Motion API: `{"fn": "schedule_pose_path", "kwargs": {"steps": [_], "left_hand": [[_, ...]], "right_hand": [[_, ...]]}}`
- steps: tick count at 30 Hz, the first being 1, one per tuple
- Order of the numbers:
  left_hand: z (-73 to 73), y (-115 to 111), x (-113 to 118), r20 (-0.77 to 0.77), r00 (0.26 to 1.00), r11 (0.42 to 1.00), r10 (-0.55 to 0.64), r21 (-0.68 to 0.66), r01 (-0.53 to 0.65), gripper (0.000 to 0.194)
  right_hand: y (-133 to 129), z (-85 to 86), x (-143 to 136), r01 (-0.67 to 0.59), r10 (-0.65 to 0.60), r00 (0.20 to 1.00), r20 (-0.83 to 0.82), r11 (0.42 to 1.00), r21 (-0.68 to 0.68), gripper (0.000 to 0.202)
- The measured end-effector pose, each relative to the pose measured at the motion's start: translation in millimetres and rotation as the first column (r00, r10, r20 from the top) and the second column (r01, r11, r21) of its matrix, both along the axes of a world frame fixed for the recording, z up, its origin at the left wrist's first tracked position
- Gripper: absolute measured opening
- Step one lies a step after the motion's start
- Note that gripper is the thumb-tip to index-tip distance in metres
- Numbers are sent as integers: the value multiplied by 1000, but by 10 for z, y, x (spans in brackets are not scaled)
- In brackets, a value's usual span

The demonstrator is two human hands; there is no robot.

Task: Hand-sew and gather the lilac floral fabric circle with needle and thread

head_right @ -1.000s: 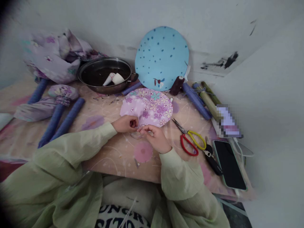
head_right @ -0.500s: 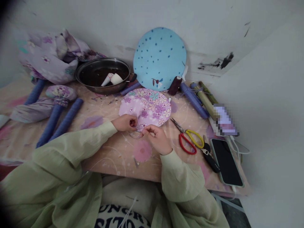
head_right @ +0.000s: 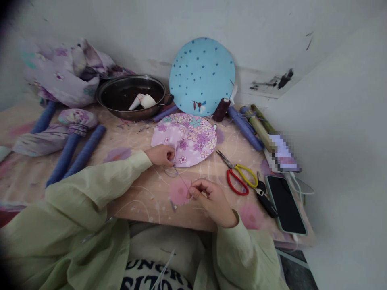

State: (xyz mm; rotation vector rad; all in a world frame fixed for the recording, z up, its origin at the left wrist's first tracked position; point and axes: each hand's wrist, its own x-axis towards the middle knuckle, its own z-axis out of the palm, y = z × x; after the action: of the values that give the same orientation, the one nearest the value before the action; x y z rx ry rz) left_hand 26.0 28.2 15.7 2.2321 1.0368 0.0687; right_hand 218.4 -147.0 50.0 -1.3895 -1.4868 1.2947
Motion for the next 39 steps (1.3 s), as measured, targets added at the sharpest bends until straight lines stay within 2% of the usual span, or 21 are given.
{"fn": "schedule_pose_path", "kwargs": {"steps": [14, 22, 29, 39], "left_hand": [[25, 11, 10, -22, 999, 1000, -28, 5, 28, 17], [26, 21, 12, -31, 999, 999, -36, 12, 37, 17], [73, 28, 43, -62, 998, 1000, -26, 7, 26, 16], [91, 53, 56, -82, 996, 999, -37, -38, 34, 17]], "right_hand": [[-409, 209, 201, 26, -27, 994, 102, 1000, 12, 26], [-566, 288, 311, 103, -101, 990, 101, 995, -18, 27], [-715, 425, 471, 91, -85, 984, 154, 995, -31, 32], [-864, 416, 798, 155, -122, 956, 268, 982, -105, 32]]}}
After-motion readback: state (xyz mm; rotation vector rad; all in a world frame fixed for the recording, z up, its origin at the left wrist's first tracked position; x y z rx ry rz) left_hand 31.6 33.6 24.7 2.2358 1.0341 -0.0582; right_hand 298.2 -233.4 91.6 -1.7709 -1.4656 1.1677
